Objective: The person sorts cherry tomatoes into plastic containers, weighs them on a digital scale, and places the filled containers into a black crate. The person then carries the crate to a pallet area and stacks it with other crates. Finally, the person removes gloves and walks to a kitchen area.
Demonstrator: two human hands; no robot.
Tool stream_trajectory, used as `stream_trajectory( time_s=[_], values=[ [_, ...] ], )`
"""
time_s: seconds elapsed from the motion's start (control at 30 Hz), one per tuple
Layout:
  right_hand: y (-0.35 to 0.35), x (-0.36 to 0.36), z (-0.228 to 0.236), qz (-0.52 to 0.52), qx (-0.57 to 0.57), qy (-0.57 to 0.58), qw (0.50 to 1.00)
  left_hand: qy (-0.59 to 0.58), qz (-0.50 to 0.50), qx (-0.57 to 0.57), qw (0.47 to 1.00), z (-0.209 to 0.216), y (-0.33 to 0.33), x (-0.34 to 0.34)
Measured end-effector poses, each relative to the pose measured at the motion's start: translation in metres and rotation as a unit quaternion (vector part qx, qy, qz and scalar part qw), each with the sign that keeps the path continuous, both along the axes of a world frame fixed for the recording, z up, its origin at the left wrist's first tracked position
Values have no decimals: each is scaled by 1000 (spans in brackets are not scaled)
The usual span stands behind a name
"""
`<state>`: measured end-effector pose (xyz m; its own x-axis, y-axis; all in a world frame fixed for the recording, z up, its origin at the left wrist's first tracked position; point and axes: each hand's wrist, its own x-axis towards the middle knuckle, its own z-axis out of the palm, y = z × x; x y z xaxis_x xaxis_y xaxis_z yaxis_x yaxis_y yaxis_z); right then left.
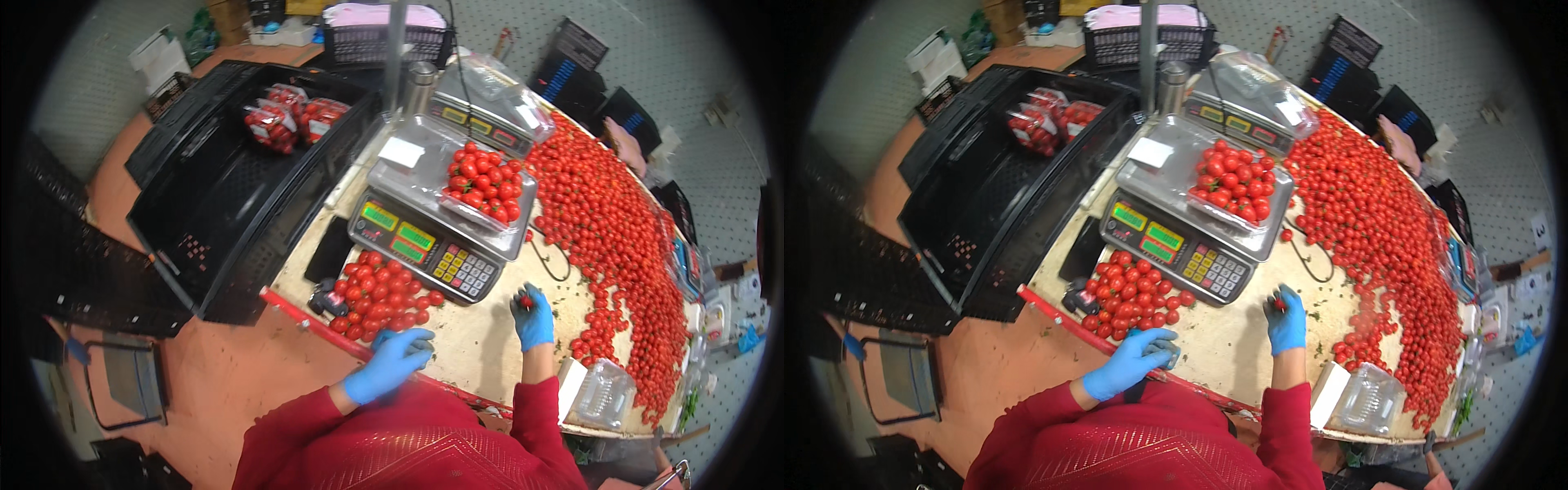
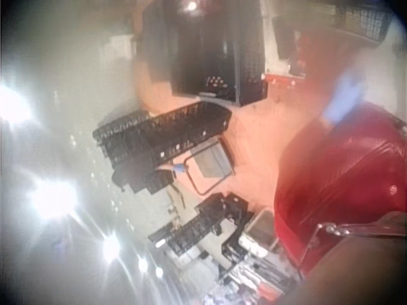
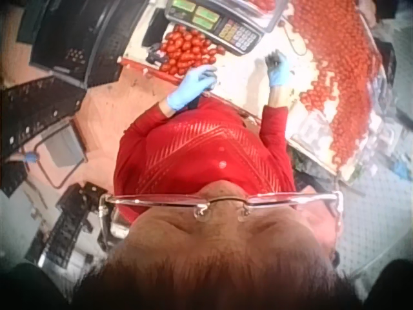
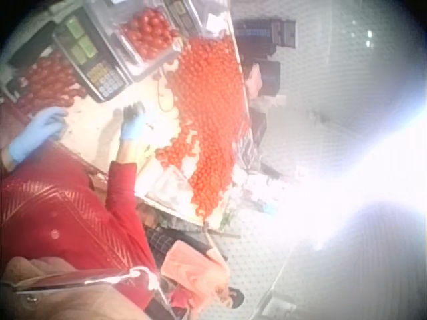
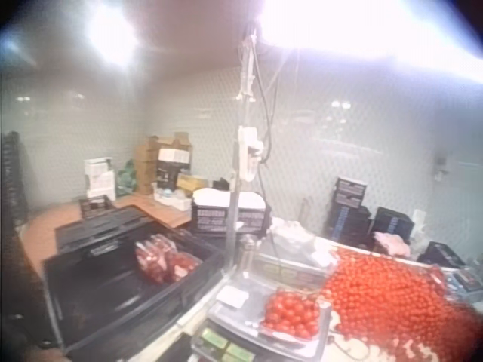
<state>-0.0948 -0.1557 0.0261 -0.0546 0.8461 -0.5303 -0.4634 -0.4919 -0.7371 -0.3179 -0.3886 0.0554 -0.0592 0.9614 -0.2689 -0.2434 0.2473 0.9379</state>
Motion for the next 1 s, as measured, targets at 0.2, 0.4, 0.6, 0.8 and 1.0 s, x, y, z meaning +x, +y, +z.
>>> stream_trajectory(
  time_s=[0.2,0.4,0.6,0.8,1.0],
  values=[
    [-23,53,-47,74,6,-49,996,51,-23,-9,998,3,0,36],
    [-19,80,-48,163,220,-598,753,55,-26,1,998,8,5,59],
    [0,104,-46,177,285,-739,585,38,-8,-9,999,10,5,66],
    [22,113,-38,213,271,-767,540,84,38,20,996,23,17,56],
    [30,98,-9,120,316,-703,626,291,219,110,925,47,49,-23]
  ],
)
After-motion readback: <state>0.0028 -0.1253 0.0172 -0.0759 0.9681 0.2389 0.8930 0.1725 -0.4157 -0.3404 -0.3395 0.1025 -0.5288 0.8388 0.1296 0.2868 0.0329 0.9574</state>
